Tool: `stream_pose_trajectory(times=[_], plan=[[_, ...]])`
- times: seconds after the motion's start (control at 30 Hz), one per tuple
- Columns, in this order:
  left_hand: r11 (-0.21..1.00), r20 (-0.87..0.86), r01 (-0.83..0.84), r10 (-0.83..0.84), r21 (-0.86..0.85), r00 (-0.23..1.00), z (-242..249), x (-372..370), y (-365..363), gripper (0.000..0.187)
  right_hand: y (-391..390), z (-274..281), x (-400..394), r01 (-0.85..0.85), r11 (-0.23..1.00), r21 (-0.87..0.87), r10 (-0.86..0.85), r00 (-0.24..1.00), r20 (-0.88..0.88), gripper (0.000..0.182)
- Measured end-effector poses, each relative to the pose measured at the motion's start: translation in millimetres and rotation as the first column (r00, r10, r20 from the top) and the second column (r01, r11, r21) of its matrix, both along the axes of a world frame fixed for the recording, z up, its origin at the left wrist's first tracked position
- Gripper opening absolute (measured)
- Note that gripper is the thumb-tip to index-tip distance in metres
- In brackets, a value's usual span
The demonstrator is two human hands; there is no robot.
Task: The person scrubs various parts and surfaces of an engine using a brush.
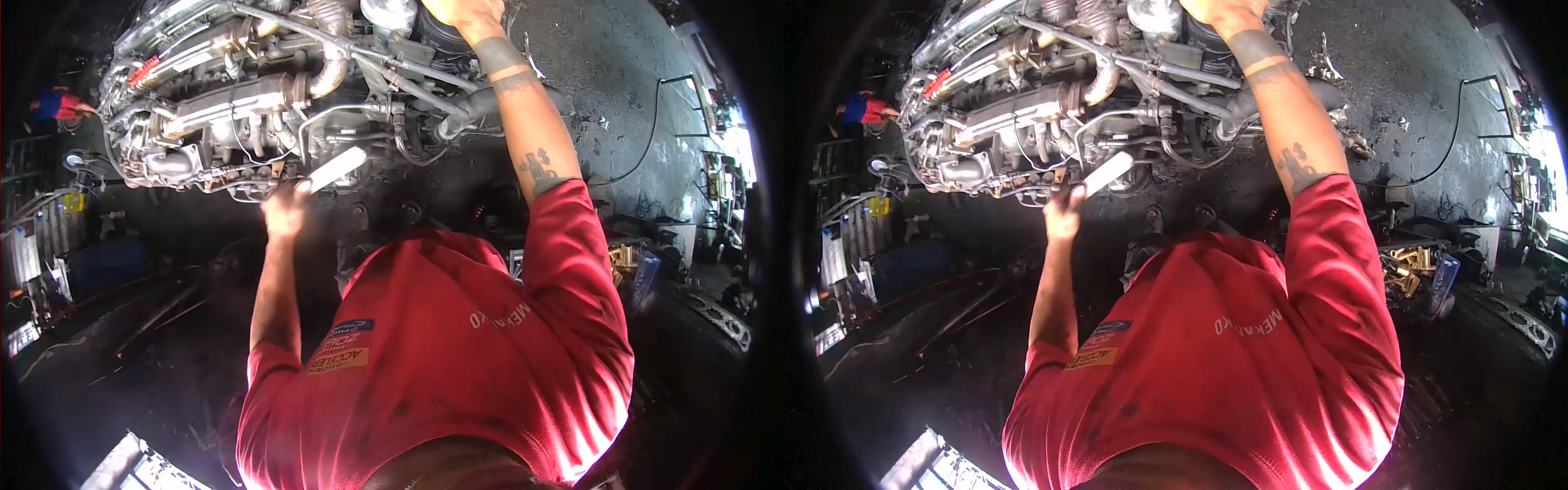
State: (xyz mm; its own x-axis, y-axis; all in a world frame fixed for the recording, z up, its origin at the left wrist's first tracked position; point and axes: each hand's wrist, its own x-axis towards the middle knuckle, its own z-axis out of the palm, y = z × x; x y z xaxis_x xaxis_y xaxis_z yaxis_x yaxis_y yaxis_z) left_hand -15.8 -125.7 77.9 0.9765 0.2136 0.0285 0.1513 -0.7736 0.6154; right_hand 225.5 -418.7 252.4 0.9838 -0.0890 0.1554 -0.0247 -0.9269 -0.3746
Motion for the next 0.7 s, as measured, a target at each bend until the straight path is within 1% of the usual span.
stream_pose_trajectory(times=[0.03, 0.07, 0.1, 0.17, 0.2, 0.23, 0.27, 0.3, 0.37, 0.43, 0.47, 0.5, 0.57, 0.63, 0.67, 0.7], plan=[[0.999, -0.028, 0.035, -0.035, 0.031, 0.999, -8.9, 12.1, -13.7, 0.031, -0.7, -1.2, 1.0, -0.015, 1.000, -0.019, 0.015, 1.000, 0.012, 0.052], [0.971, 0.193, 0.153, -0.189, 0.184, 0.963, 6.7, 23.4, -37.5, 0.033, -1.3, -3.1, -0.6, -0.027, 0.999, -0.037, 0.028, 0.999, 0.018, 0.053], [0.909, 0.378, 0.225, -0.357, 0.351, 0.854, 34.8, 33.1, -56.1, 0.034, -1.8, -2.7, -2.1, -0.033, 0.998, -0.051, 0.033, 0.999, 0.010, 0.053], [0.899, 0.338, 0.282, -0.395, 0.336, 0.855, 65.5, 28.5, -57.2, 0.034, -3.9, 0.2, -2.0, -0.071, 0.996, -0.054, 0.070, 0.997, -0.026, 0.053], [0.905, 0.332, 0.261, -0.373, 0.336, 0.866, 70.0, 24.1, -41.2, 0.032, -4.5, -1.1, 0.6, -0.076, 0.993, -0.088, 0.072, 0.996, -0.049, 0.054], [0.921, 0.409, 0.234, -0.352, 0.311, 0.842, 70.9, 19.5, -21.1, 0.030, -3.7, -0.8, 1.5, -0.080, 0.992, -0.094, 0.076, 0.996, -0.046, 0.054], [0.943, 0.444, 0.165, -0.284, 0.289, 0.850, 68.7, 10.3, -1.1, 0.028, -2.8, -1.2, 1.0, -0.065, 0.993, -0.100, 0.060, 0.996, -0.059, 0.054], [0.963, 0.373, 0.088, -0.182, 0.254, 0.910, 64.9, -0.5, 17.5, 0.026, -2.0, -0.7, 2.4, -0.049, 0.993, -0.106, 0.042, 0.997, -0.068, 0.054], [0.993, 0.314, -0.077, 0.046, 0.088, 0.948, 31.4, -15.7, 39.4, 0.031, 0.4, -1.3, 4.4, -0.039, 0.994, -0.106, 0.035, 0.998, -0.044, 0.054], [0.996, 0.342, -0.072, 0.051, 0.048, 0.938, -3.2, -10.2, 25.2, 0.032, 2.8, -2.5, 3.8, -0.040, 0.993, -0.112, 0.037, 0.999, -0.027, 0.055], [0.987, 0.206, -0.157, 0.163, -0.044, 0.965, -20.5, -3.6, 14.3, 0.031, 3.6, -2.2, 3.9, -0.024, 0.991, -0.129, 0.021, 0.999, -0.025, 0.055], [0.998, 0.263, -0.063, 0.055, 0.022, 0.963, -24.9, 9.8, 3.9, 0.030, 5.2, -2.0, 4.9, -0.008, 0.990, -0.143, 0.006, 1.000, -0.020, 0.055], [0.959, 0.277, -0.015, -0.066, 0.282, 0.959, -5.6, 17.5, -1.8, 0.027, 3.5, -4.3, 6.9, -0.035, 0.983, -0.178, 0.028, 0.999, -0.046, 0.054], [0.987, 0.376, 0.042, -0.099, 0.156, 0.921, 15.5, 9.2, 0.1, 0.026, 2.3, -1.6, 7.1, -0.086, 0.979, -0.183, 0.070, 0.993, -0.090, 0.054], [0.999, 0.300, 0.034, -0.034, 0.004, 0.953, 25.0, 1.1, 6.4, 0.024, 2.0, -4.8, 7.6, -0.082, 0.980, -0.182, 0.074, 0.996, -0.055, 0.053], [1.000, 0.349, -0.027, 0.028, -0.009, 0.937, 23.1, -8.9, 15.3, 0.024, 2.9, -6.7, 10.7, -0.096, 0.977, -0.190, 0.089, 0.995, -0.045, 0.053]])
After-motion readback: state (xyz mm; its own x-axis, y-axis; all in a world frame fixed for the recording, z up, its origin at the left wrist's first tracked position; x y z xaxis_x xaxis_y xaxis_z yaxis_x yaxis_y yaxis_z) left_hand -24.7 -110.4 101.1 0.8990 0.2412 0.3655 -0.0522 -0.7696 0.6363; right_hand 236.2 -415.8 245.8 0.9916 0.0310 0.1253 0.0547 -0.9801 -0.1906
